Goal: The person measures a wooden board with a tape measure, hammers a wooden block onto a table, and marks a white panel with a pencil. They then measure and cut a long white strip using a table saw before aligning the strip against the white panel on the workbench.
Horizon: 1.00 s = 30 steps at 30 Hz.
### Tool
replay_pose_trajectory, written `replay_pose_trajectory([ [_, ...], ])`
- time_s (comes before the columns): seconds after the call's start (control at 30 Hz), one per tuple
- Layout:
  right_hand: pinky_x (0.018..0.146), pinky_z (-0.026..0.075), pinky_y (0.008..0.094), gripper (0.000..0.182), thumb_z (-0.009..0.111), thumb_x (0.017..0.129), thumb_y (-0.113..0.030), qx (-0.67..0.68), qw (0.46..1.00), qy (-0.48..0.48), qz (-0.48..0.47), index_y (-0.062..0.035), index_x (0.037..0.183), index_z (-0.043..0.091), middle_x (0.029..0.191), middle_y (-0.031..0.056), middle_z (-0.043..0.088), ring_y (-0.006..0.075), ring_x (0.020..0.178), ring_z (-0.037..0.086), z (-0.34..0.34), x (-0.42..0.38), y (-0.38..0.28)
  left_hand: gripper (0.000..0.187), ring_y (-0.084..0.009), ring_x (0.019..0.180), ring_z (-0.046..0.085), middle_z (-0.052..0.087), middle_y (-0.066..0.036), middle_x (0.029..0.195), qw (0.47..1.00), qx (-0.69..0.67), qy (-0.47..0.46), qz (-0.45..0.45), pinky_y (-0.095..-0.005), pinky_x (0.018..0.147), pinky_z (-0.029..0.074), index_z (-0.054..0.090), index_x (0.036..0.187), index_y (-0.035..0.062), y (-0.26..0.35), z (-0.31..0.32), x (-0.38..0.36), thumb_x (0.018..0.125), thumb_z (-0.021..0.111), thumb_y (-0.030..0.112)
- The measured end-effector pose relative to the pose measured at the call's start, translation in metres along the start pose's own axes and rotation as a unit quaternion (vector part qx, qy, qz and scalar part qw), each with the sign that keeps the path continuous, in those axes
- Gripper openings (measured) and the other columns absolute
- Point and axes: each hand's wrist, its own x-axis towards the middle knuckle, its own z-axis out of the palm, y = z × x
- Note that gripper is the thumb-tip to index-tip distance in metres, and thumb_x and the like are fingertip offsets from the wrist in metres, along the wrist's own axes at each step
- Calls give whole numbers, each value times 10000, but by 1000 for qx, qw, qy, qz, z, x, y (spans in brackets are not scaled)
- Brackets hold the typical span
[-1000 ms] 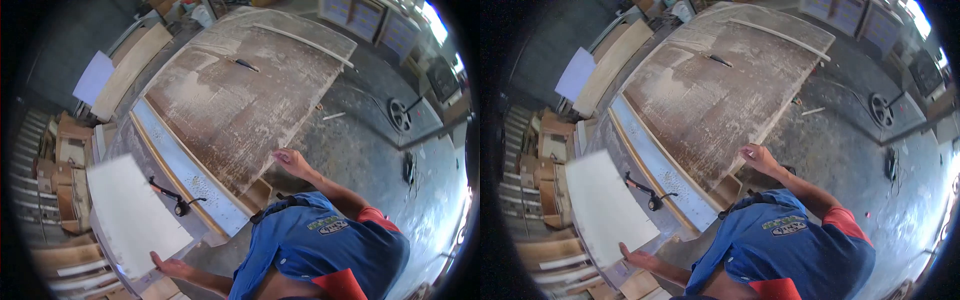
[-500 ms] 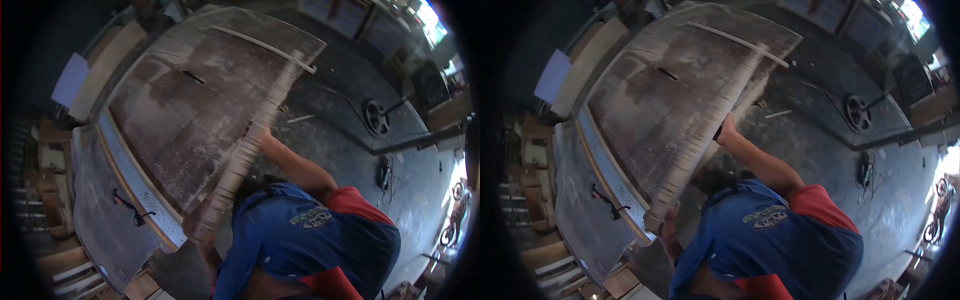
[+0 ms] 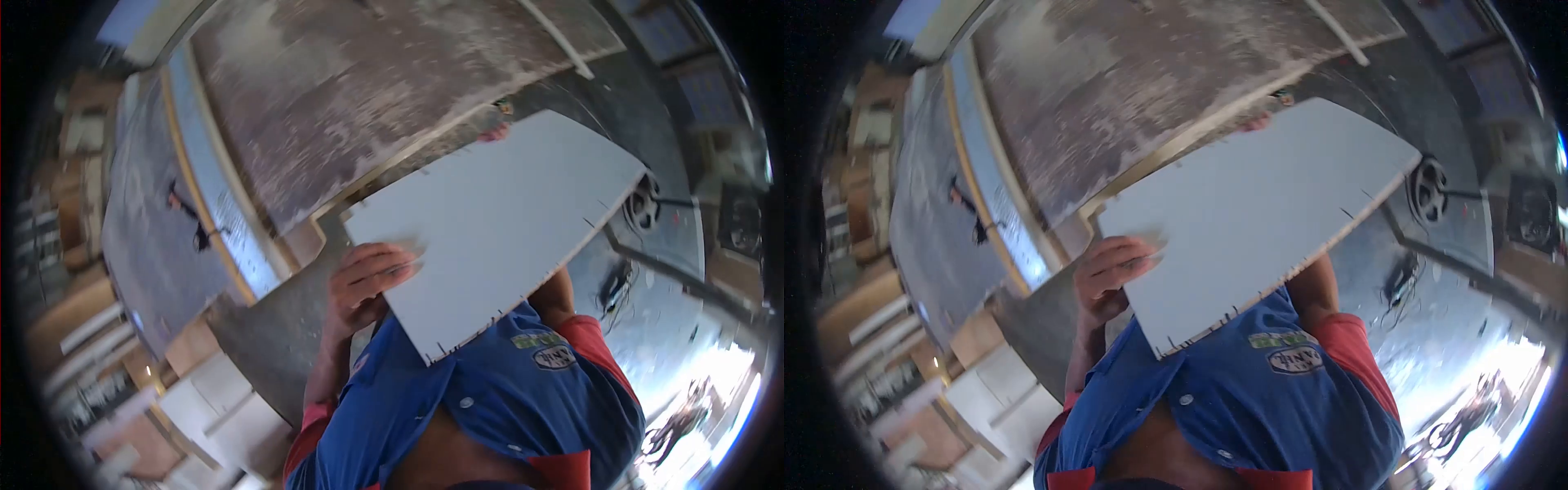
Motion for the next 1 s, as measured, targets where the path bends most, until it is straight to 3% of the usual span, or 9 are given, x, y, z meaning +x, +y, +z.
replay_pose_trajectory([
  [0.23,926,461,431,414,430,961,-398,-60,998,1,37,-54,1142,570,1024,112,625,272,1025,569,13,7,-13,260,-292,997,652,700,-99,1049,975,82,174,-110,-404,912,497,718,975,66,-30,9,-53,716,734,46],
  [0.33,928,463,425,428,423,965,-412,-27,975,-201,89,-49,1138,569,1031,117,623,271,1026,566,4,21,-7,204,-227,943,649,698,-79,1022,943,20,273,-190,-347,890,487,697,1010,36,-62,19,-79,809,697,70],
  [0.37,867,458,442,437,369,979,-417,-148,983,101,43,-67,1154,563,1024,92,622,269,981,569,62,15,16,188,-174,915,626,685,-57,995,889,-54,387,-237,-319,868,473,680,1029,18,-76,28,-87,853,665,81],
  [0.4,806,453,458,451,315,993,-421,-258,884,389,-15,-85,1170,557,1016,68,622,266,935,571,122,-2,40,180,-122,886,603,672,-34,968,817,-131,490,-275,-292,846,459,664,1049,0,-89,36,-89,898,632,92],
  [0.53,897,486,466,508,257,1025,-426,-313,894,321,0,-58,1331,428,1283,112,538,274,1135,540,101,-25,74,218,-66,811,470,545,15,837,689,-100,627,-348,-227,742,381,610,900,-5,-143,18,-73,948,573,205],
  [0.6,895,483,485,497,317,1021,-428,-382,855,331,116,-55,1327,438,1248,127,556,285,1123,556,81,-19,85,266,-75,757,450,525,20,788,691,-68,636,-336,-237,694,374,604,882,-18,-179,-1,-86,953,566,236],
  [0.73,846,515,469,485,369,1011,-442,-392,871,276,109,-54,1287,465,1150,132,592,279,1039,603,78,-13,118,219,-136,786,539,593,-32,805,715,-50,556,-422,-289,761,433,642,962,-40,-223,-40,-97,930,570,164],
  [0.83,702,575,401,475,384,1007,-453,-499,801,279,178,-24,1185,484,972,141,636,252,823,667,92,-5,137,453,-421,1219,427,474,-217,1319,705,255,539,-383,-482,1043,323,503,1267,-10,-225,-59,-85,820,549,48],
  [1.0,623,568,352,326,431,1013,-361,-579,712,282,280,-38,1045,467,763,96,628,216,717,661,113,15,173,503,-402,1296,376,445,-188,1366,828,232,390,-329,-484,1077,300,486,1318,36,-239,-69,-74,825,571,85],
])
